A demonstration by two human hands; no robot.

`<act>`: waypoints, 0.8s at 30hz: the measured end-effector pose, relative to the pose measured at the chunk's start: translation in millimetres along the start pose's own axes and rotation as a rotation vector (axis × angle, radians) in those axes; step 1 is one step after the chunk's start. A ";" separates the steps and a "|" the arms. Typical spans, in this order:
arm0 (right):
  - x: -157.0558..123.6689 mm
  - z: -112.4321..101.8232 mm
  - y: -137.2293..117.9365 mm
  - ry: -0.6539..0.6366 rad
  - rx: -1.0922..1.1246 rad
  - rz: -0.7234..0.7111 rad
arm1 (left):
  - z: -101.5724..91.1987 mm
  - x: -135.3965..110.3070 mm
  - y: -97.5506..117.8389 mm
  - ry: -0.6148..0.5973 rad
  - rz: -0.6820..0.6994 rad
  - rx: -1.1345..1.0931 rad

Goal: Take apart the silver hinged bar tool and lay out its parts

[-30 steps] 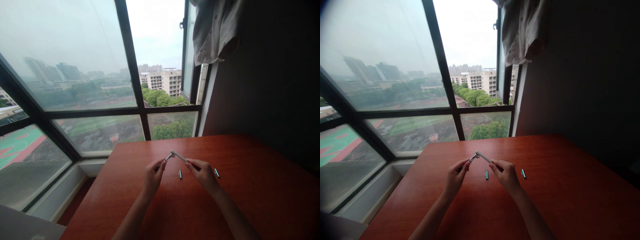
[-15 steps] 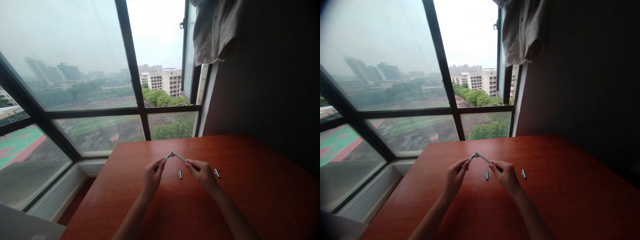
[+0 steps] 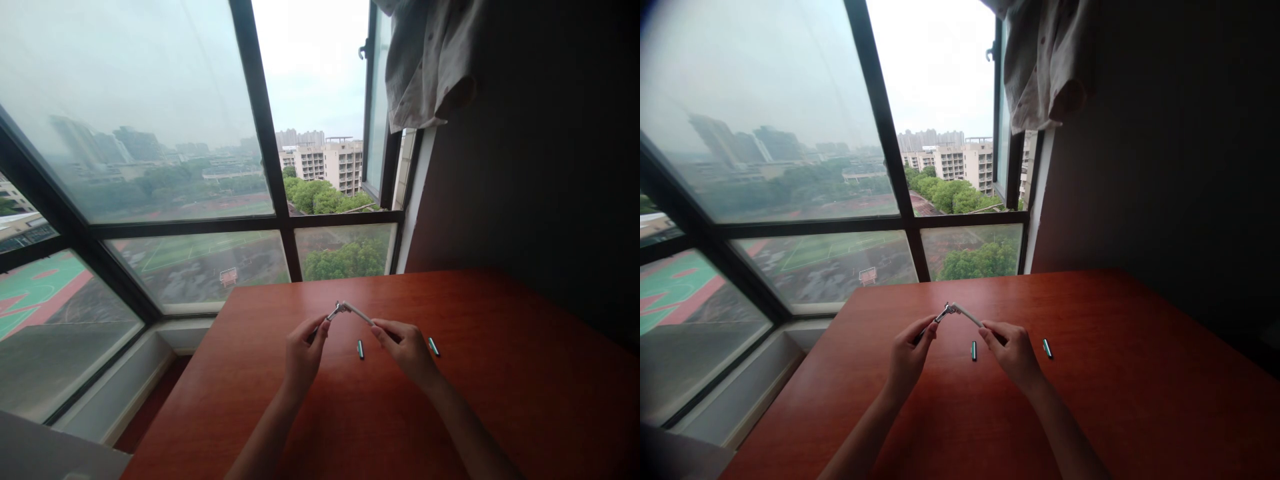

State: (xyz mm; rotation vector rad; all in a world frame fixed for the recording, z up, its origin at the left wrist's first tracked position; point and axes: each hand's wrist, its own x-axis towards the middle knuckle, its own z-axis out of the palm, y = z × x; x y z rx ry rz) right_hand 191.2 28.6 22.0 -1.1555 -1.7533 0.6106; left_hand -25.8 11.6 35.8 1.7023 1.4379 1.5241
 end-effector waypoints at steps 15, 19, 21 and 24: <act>0.0 0.4 -0.4 -0.022 -0.012 -0.010 | 2.3 -1.3 -3.2 0.015 -0.028 0.015; 0.1 -0.1 -2.6 -0.034 -0.004 0.001 | 1.5 -0.2 -4.7 0.022 -0.032 0.033; -0.1 -0.4 -3.2 -0.048 0.005 0.012 | 0.2 0.5 -5.7 0.047 -0.043 0.037; -0.8 -0.4 -3.3 -0.067 0.029 0.032 | -0.3 0.5 -7.3 0.062 -0.055 0.034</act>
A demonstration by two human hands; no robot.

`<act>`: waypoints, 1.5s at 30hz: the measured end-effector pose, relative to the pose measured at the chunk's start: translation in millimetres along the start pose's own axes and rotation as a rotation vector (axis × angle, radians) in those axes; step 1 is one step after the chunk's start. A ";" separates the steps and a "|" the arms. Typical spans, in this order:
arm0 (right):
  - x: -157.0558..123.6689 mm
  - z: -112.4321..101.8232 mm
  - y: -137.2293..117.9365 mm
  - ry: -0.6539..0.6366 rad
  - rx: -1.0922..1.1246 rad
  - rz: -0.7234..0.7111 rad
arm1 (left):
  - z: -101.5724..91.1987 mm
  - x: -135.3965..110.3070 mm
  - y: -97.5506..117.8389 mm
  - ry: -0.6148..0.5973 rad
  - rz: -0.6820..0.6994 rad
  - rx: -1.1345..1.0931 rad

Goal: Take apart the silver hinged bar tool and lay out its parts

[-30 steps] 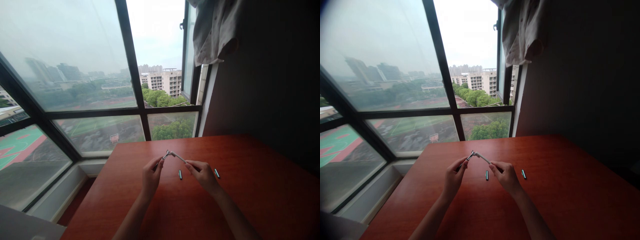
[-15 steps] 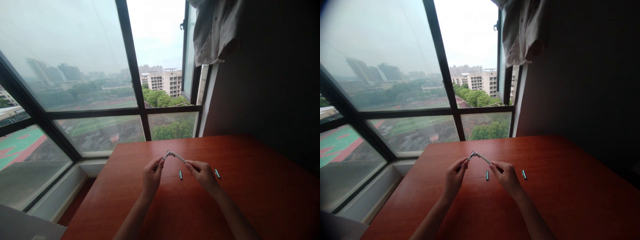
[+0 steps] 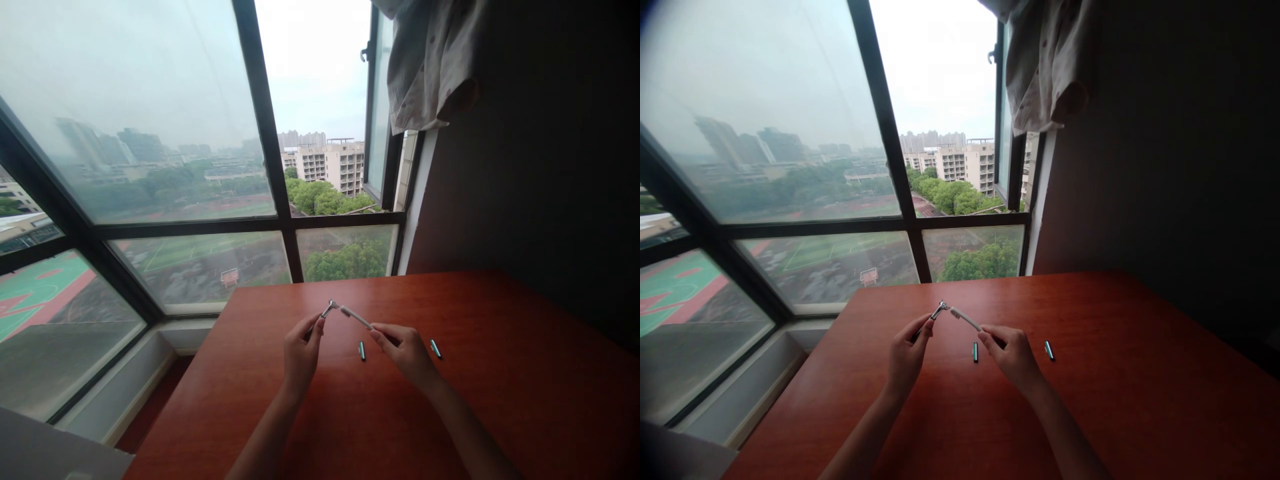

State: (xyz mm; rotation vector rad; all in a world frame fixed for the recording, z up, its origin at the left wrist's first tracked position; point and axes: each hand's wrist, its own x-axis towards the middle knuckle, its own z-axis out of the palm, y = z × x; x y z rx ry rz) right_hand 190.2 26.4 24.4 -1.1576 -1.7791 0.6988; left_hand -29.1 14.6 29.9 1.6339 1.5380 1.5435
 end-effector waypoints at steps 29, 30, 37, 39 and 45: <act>-1.2 3.0 -7.2 -0.232 0.559 0.323 | 3.2 -3.9 7.4 -0.165 0.149 -0.038; -1.3 2.0 -9.0 -0.244 0.564 0.331 | 2.5 -3.6 7.6 -0.159 0.150 -0.039; -1.1 0.5 -11.6 -0.270 0.570 0.341 | 1.2 -2.0 8.2 -0.105 0.122 -0.060; -1.1 0.9 -11.1 -0.266 0.574 0.342 | 2.4 -2.9 8.8 -0.138 0.124 -0.070; -1.4 0.4 -12.6 -0.245 0.577 0.360 | 3.2 -3.8 8.4 -0.167 0.122 -0.064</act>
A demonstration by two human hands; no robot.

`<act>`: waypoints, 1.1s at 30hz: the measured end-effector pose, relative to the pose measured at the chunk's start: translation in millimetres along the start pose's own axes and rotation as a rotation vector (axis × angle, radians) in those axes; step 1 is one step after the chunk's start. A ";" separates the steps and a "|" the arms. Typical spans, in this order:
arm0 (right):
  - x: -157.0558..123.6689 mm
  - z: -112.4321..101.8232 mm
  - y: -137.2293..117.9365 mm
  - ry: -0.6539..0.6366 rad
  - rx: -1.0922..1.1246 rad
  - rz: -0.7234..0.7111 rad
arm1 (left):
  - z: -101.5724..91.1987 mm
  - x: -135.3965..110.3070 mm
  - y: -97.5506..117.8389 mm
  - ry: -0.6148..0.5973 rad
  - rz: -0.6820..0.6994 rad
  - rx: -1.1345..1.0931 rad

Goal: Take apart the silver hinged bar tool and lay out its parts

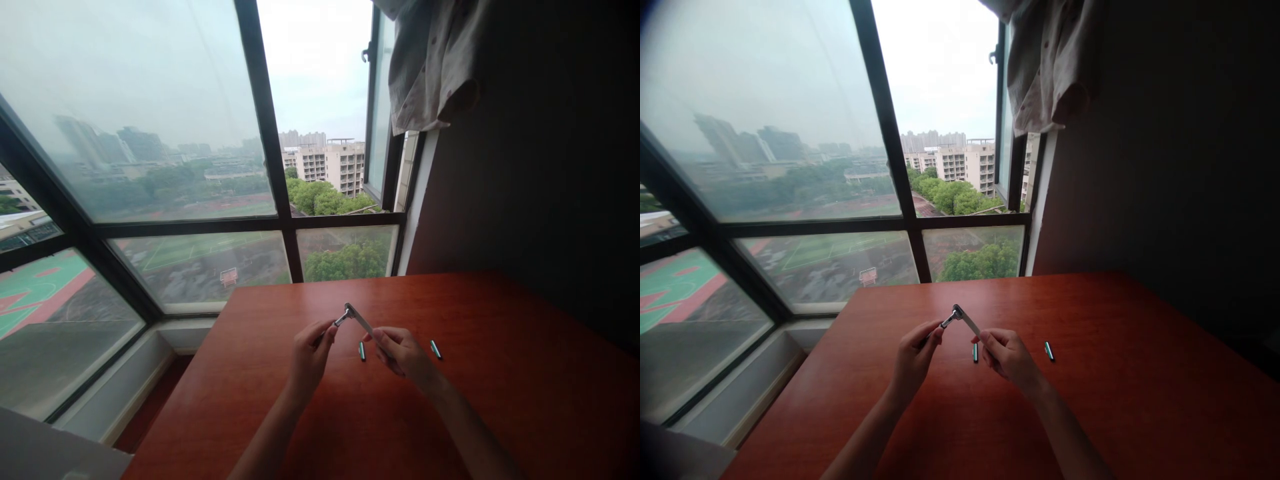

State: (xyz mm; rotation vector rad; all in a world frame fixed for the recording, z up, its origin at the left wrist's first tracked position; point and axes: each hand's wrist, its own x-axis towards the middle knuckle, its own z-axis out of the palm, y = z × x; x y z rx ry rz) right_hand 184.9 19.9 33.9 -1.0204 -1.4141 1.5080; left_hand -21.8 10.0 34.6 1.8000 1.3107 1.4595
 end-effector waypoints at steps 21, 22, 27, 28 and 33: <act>9.0 -8.7 20.3 0.087 -0.227 -0.103 | -7.8 4.9 -2.5 0.048 0.085 0.325; 9.2 -9.2 20.5 0.109 -0.264 -0.123 | -8.2 5.0 -3.1 0.037 0.087 0.350; 8.2 -11.6 14.7 0.193 -0.416 -0.243 | -6.9 2.6 -6.6 -0.031 0.092 0.501; 8.1 -12.4 13.3 0.202 -0.461 -0.271 | -6.2 1.9 -6.9 -0.045 0.095 0.528; 8.7 -17.4 12.3 0.266 -0.643 -0.390 | -5.1 0.2 -6.7 -0.089 0.157 0.635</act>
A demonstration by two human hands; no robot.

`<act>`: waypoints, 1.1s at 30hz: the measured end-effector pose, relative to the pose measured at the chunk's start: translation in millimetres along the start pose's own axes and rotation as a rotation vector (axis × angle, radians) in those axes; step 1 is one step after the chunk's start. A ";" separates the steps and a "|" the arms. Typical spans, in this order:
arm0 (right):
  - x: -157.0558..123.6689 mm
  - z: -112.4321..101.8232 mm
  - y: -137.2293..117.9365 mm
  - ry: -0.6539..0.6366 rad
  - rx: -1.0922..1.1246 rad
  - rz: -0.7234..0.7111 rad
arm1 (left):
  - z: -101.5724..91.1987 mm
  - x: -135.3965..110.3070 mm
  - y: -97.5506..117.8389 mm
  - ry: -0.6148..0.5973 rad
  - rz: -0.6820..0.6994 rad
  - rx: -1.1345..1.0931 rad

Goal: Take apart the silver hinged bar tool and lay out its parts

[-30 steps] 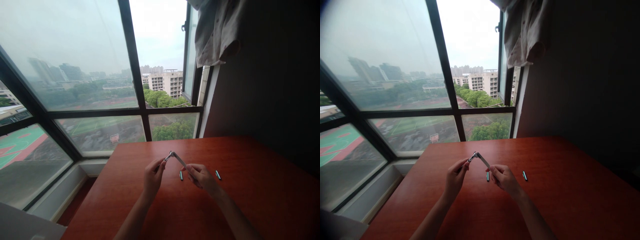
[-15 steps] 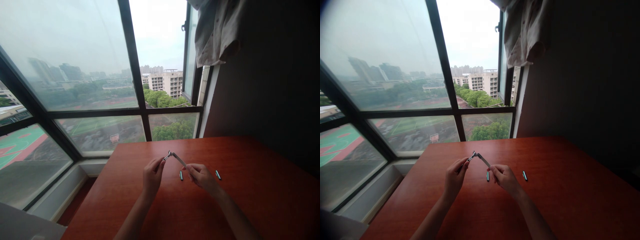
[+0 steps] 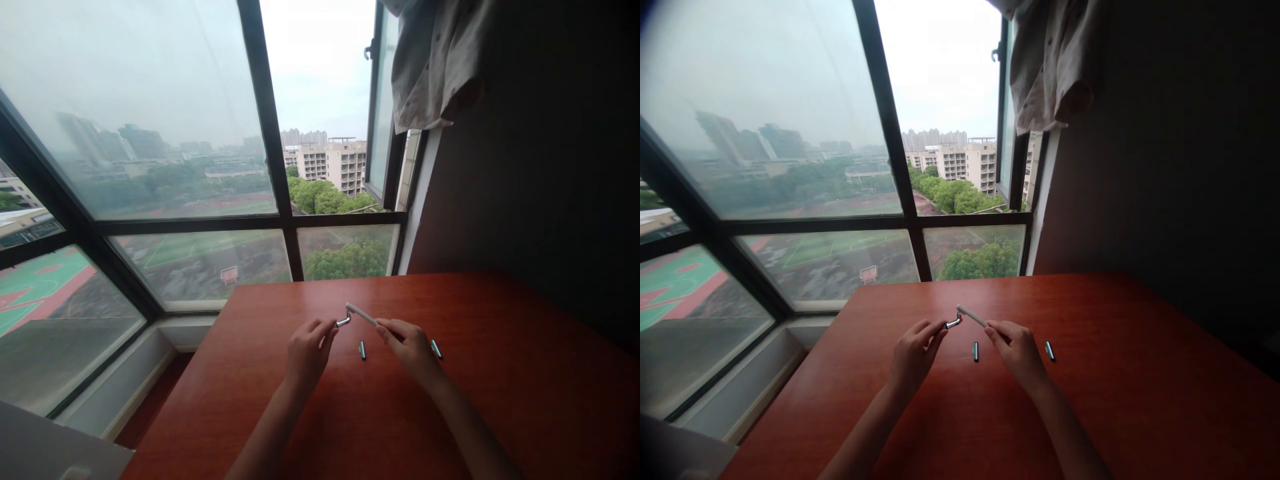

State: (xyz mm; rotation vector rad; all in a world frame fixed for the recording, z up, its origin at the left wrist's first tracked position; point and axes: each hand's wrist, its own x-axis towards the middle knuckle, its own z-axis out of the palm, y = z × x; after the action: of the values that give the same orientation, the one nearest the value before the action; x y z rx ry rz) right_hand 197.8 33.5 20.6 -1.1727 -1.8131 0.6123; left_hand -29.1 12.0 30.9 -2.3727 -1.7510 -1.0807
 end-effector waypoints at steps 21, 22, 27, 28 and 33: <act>-2.0 -3.8 7.7 -0.090 -0.207 -0.119 | -4.6 1.7 -3.6 0.003 0.130 0.260; -2.1 -3.5 8.2 -0.081 -0.225 -0.109 | -4.4 1.5 -3.5 -0.004 0.134 0.262; -2.3 -2.2 8.3 -0.078 -0.239 -0.110 | -4.4 1.0 -3.7 -0.017 0.133 0.284; -2.2 -2.4 8.1 -0.094 -0.228 -0.121 | -4.4 1.1 -3.9 -0.016 0.130 0.291; -2.0 -3.1 8.0 -0.130 -0.232 -0.124 | -3.6 1.1 -4.7 -0.014 0.129 0.304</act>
State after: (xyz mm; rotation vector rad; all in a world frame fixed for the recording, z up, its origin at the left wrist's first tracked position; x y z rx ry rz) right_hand 204.6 35.1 15.2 -1.1830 -2.0943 0.4231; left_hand -34.8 13.3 32.4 -2.2717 -1.6054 -0.7245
